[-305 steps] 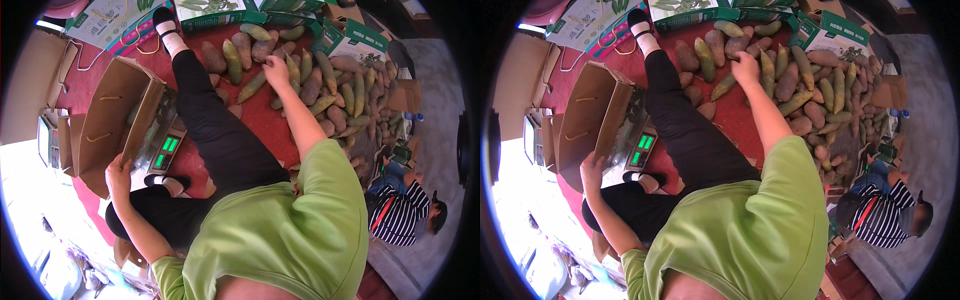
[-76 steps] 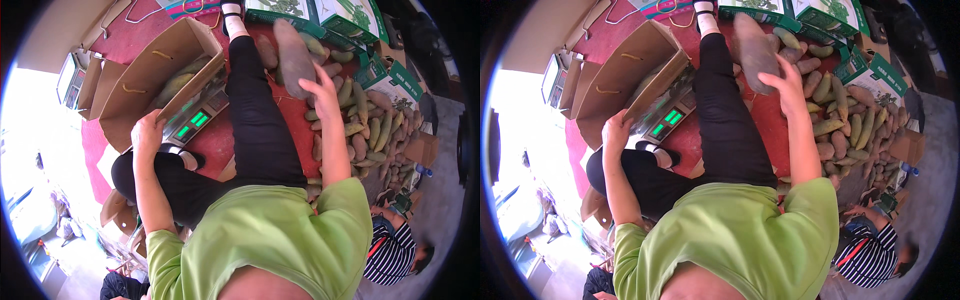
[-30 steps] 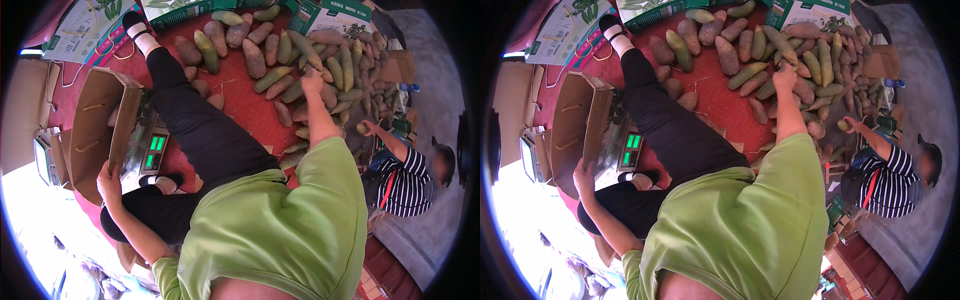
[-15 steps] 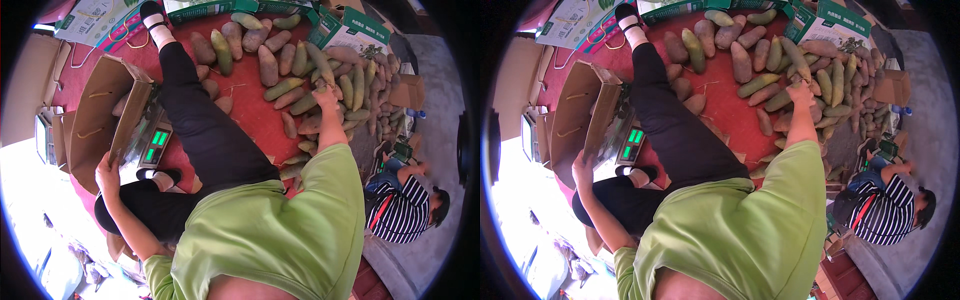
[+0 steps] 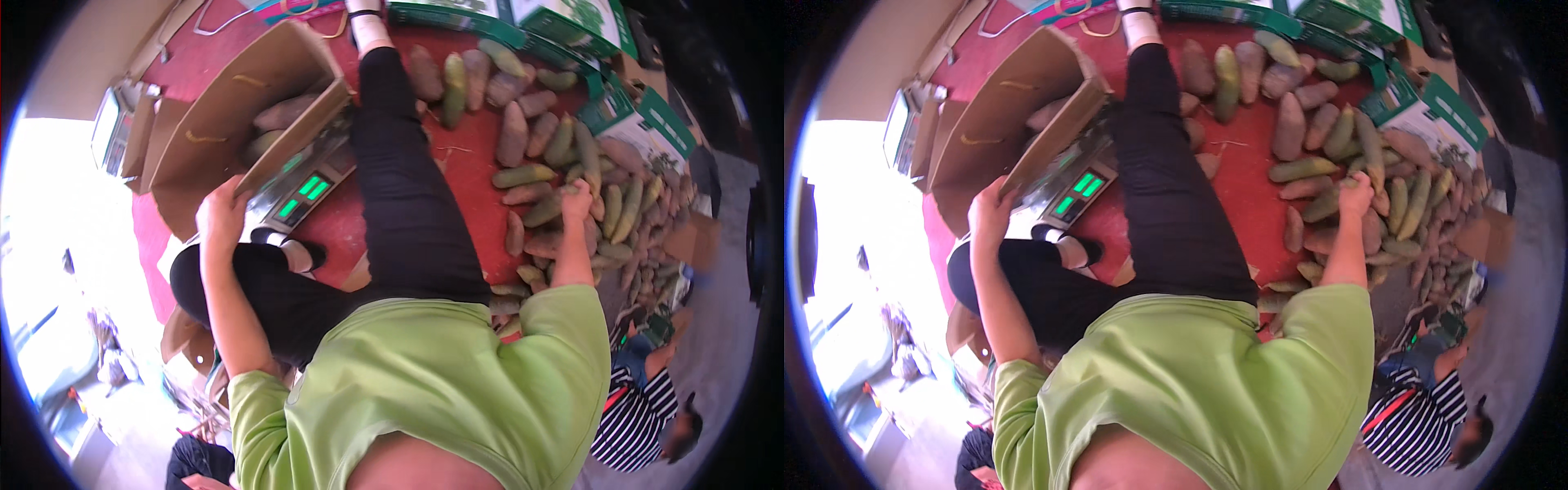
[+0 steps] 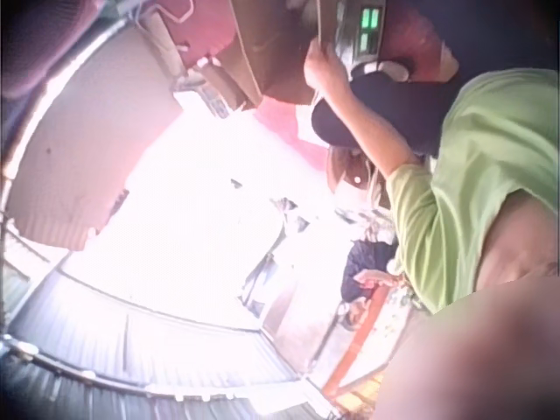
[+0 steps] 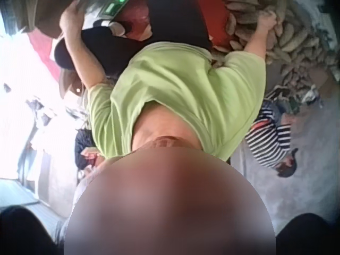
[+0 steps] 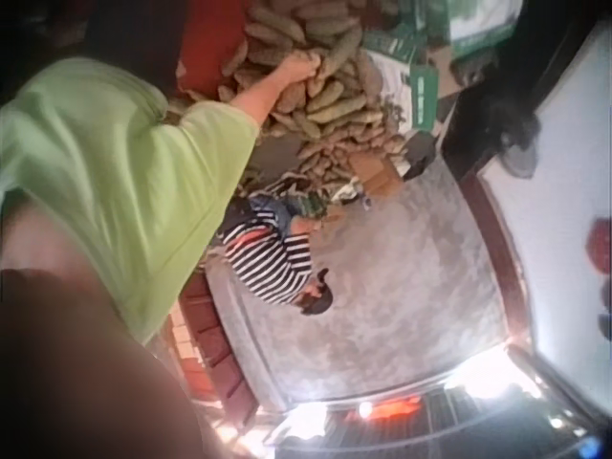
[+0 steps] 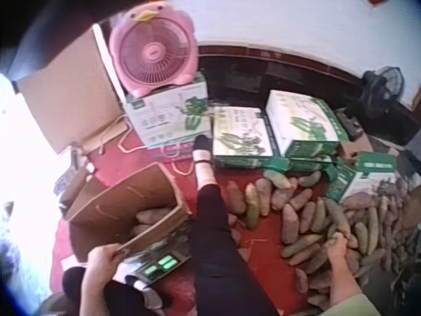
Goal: Sorting and packing large produce, such as winter melons, into cardboard boxes and paper bags on a warehouse floor.
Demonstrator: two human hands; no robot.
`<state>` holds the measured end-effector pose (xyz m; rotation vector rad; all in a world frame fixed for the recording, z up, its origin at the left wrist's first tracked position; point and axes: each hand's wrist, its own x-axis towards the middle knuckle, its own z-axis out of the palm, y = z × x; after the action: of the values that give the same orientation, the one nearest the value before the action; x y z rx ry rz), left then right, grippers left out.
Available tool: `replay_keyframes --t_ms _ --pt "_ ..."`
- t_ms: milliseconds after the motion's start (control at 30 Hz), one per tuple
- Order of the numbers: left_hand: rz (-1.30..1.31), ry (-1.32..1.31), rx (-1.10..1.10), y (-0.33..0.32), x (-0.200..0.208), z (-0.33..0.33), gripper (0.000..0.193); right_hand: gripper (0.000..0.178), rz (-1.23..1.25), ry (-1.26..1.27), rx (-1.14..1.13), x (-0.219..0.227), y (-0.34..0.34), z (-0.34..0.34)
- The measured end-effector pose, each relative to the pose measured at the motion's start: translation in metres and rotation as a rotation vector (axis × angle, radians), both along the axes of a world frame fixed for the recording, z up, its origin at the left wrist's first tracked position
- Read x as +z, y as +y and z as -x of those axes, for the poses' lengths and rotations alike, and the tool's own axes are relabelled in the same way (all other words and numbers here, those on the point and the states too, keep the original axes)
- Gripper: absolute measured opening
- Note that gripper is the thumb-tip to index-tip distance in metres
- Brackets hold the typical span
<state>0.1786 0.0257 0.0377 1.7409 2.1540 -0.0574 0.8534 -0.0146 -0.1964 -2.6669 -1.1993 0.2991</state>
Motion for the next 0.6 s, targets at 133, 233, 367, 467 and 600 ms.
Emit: replay_keyframes --t_ms 133,233,367,467,600 --pt "-0.043 -0.035 -0.021 -0.005 0.003 0.0 0.023 0.053 -0.222 0.022 0.135 0.029 -0.003 0.048" --pt "-0.072 -0.064 -0.024 -0.01 0.0 0.0 0.021 0.05 0.036 0.041 0.251 0.039 -0.016 0.072" --pt "-0.088 -0.07 -0.047 -0.011 -0.002 0.002 0.02 0.045 0.0 0.021 0.213 0.04 -0.024 0.087" --pt "-0.106 -0.042 -0.085 -0.012 -0.003 0.005 0.019 0.041 -0.01 0.027 0.22 0.048 -0.021 0.09" --pt "-0.112 -0.053 -0.07 -0.011 -0.001 0.005 0.018 0.042 -0.25 0.086 0.331 0.086 0.008 0.102"
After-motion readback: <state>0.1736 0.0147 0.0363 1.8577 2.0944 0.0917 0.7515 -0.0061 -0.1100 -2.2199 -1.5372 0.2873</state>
